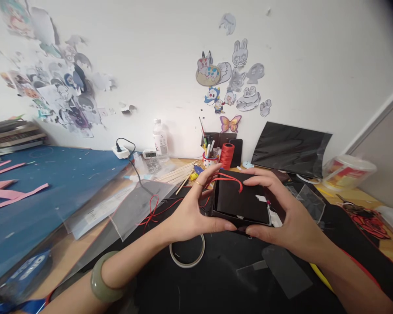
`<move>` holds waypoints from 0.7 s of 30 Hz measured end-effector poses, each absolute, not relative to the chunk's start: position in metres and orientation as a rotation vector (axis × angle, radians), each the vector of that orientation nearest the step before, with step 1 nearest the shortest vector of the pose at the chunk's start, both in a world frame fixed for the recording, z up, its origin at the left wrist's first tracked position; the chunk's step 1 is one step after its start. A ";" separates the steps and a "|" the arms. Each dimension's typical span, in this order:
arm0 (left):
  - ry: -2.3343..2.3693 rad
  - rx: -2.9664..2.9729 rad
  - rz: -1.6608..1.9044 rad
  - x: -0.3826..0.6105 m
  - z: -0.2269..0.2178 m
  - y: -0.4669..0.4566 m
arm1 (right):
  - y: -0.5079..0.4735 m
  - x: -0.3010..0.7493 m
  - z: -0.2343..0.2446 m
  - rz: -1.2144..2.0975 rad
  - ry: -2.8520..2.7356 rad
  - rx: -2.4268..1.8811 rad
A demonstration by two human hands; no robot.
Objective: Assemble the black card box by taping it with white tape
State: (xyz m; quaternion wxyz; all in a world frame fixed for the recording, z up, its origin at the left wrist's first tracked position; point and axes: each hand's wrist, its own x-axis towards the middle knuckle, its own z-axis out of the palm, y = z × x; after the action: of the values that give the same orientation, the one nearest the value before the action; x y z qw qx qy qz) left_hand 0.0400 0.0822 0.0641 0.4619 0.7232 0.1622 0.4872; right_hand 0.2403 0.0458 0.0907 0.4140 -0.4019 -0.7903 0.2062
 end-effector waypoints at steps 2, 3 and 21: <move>0.448 1.812 1.196 0.039 0.065 0.082 | 0.048 0.242 0.088 0.501 -1.991 -1.000; 0.491 1.845 1.214 0.039 0.064 0.082 | 0.048 0.243 0.086 0.494 -1.994 -1.018; 0.972 2.487 1.430 0.052 0.052 0.074 | 0.033 0.220 0.090 0.358 -1.852 -1.126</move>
State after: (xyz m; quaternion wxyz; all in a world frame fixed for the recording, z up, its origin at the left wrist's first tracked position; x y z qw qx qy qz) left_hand 0.0516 0.0736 0.0522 0.0563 0.8198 0.3205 0.4713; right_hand 0.2202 0.0326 0.0905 0.4551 -0.4563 -0.7507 0.1451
